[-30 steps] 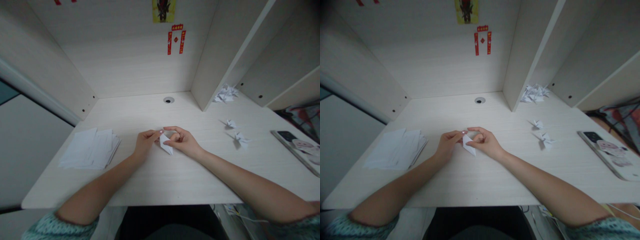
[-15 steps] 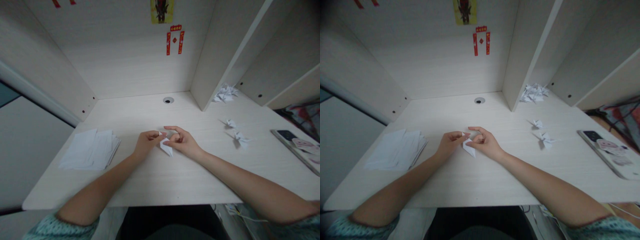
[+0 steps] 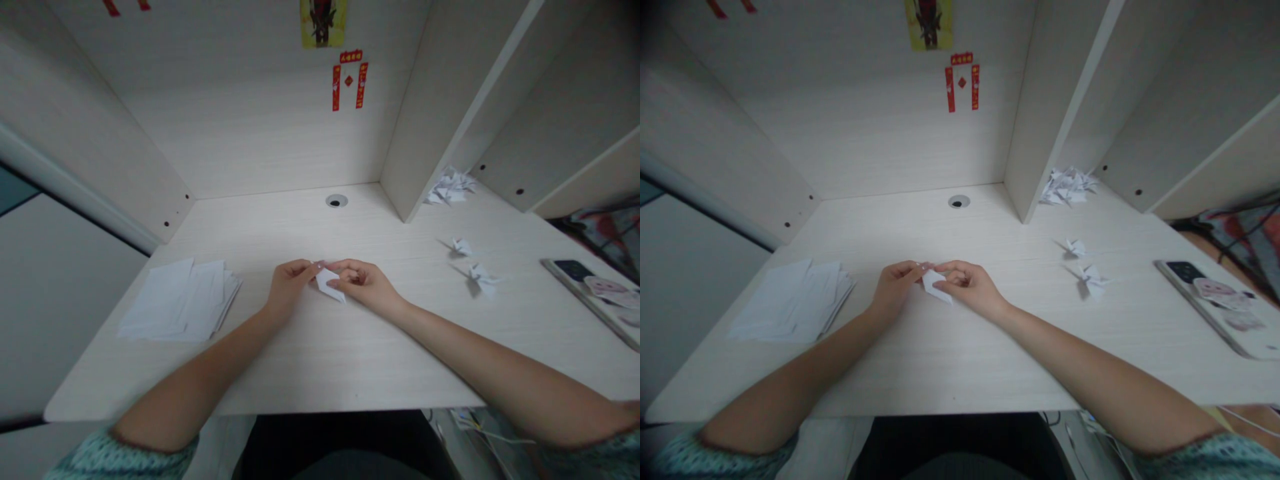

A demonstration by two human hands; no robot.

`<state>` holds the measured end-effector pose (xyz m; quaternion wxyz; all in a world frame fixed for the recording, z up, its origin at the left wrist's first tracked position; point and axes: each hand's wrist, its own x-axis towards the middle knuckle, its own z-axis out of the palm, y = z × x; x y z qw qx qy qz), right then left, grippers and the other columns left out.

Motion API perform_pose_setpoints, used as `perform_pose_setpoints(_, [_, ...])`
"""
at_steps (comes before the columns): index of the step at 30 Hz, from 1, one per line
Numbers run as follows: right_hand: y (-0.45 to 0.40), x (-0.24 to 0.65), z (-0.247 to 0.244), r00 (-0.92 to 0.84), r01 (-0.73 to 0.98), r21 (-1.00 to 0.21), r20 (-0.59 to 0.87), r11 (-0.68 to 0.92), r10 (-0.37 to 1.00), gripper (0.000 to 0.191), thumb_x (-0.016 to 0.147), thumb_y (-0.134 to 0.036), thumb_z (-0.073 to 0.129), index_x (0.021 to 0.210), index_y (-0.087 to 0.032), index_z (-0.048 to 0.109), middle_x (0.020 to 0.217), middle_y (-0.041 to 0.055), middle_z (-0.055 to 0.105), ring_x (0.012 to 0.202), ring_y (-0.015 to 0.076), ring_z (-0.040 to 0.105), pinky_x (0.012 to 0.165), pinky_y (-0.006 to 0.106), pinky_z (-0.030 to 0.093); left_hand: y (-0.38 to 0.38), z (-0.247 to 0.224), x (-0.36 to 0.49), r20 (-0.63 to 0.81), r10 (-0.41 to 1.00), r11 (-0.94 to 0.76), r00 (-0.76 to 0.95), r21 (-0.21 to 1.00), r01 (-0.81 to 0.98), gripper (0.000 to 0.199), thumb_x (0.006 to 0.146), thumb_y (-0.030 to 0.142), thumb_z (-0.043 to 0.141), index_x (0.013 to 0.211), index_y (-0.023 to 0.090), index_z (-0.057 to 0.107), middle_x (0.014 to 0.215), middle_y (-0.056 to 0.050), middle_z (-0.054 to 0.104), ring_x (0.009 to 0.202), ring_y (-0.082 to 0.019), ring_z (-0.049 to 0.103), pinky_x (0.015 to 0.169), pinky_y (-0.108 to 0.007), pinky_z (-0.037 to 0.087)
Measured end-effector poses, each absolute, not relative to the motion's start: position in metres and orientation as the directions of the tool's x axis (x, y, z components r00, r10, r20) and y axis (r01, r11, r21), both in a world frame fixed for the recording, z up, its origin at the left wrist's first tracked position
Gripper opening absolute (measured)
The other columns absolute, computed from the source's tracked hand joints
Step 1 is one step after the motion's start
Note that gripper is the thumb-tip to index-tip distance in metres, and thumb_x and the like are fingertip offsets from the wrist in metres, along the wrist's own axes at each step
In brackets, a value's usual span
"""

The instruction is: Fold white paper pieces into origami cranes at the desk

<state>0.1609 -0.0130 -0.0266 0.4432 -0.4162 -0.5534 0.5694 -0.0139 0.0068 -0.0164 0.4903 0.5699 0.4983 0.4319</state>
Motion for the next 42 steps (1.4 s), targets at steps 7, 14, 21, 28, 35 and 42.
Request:
perform_pose_setpoints(7, [-0.014, 0.160, -0.024, -0.241, -0.044, -0.995, -0.078, -0.091, 0.967, 0.031, 0.065, -0.045, 0.075, 0.068, -0.015, 0.067, 0.063, 0.0015, 0.066, 0.053, 0.0094, 0.051, 0.053, 0.025, 0.037, 0.012, -0.019, -0.015, 0.011, 0.999, -0.010, 0.052, 1.000, -0.022, 0.029, 0.070, 0.045, 0.071, 0.065, 0.017, 0.072, 0.067, -0.002, 0.066, 0.073, -0.014, 0.057, 0.070, -0.025, 0.043])
perform_pose_setpoints(14, [-0.010, 0.168, -0.029, 0.049, 0.088, -0.984, 0.161, 0.156, 0.986, 0.028, 0.073, -0.044, 0.070, 0.070, -0.017, 0.064, 0.060, 0.0007, 0.062, 0.052, 0.0108, 0.051, 0.050, 0.025, 0.038, 0.007, -0.013, -0.015, 0.007, 0.995, -0.015, 0.096, 0.996, 0.082, 0.043, 0.071, 0.046, 0.071, 0.106, 0.021, 0.071, 0.100, -0.007, 0.073, 0.090, -0.019, 0.065, 0.078, -0.029, 0.048])
perform_pose_setpoints(21, [-0.010, 0.173, -0.027, -0.043, 0.406, -0.763, 0.533, 0.502, 0.845, 0.017, 0.083, -0.033, 0.063, 0.095, -0.026, 0.073, 0.100, 0.0079, 0.068, 0.089, 0.0200, 0.063, 0.073, 0.034, 0.052, -0.005, -0.010, -0.010, 0.049, 0.934, -0.141, 0.355, 0.961, 0.239, 0.033, 0.083, 0.043, 0.058, 0.106, 0.025, 0.072, 0.109, -0.002, 0.072, 0.107, -0.024, 0.063, 0.097, -0.036, 0.043])
perform_pose_setpoints(28, [-0.014, 0.172, -0.028, -0.273, 0.468, -0.600, 0.600, 0.649, 0.752, 0.029, 0.086, -0.028, 0.060, 0.114, -0.029, 0.066, 0.113, 0.0084, 0.063, 0.103, 0.0217, 0.060, 0.087, 0.038, 0.051, 0.003, -0.017, -0.012, -0.016, 0.952, 0.002, 0.305, 0.999, 0.046, 0.032, 0.081, 0.045, 0.061, 0.094, 0.019, 0.074, 0.087, -0.003, 0.074, 0.086, -0.019, 0.065, 0.087, -0.031, 0.047])
perform_pose_setpoints(35, [-0.016, 0.172, -0.022, -0.265, 0.492, -0.571, 0.621, 0.658, 0.738, 0.023, 0.085, -0.026, 0.061, 0.107, -0.026, 0.069, 0.106, 0.0089, 0.063, 0.098, 0.0209, 0.060, 0.083, 0.036, 0.052, 0.006, -0.019, -0.010, -0.071, 0.967, 0.071, 0.243, 0.997, 0.012, 0.034, 0.073, 0.048, 0.068, 0.080, 0.016, 0.074, 0.075, -0.003, 0.071, 0.076, -0.017, 0.064, 0.078, -0.029, 0.050])
perform_pose_setpoints(42, [-0.015, 0.171, -0.022, -0.125, 0.434, -0.646, 0.648, 0.628, 0.752, 0.011, 0.081, -0.028, 0.067, 0.092, -0.024, 0.070, 0.097, 0.0061, 0.068, 0.092, 0.0194, 0.065, 0.083, 0.035, 0.052, 0.002, -0.007, -0.009, -0.038, 0.967, 0.028, 0.250, 0.999, 0.045, 0.033, 0.075, 0.047, 0.067, 0.081, 0.015, 0.074, 0.074, -0.003, 0.072, 0.077, -0.018, 0.066, 0.079, -0.028, 0.050])
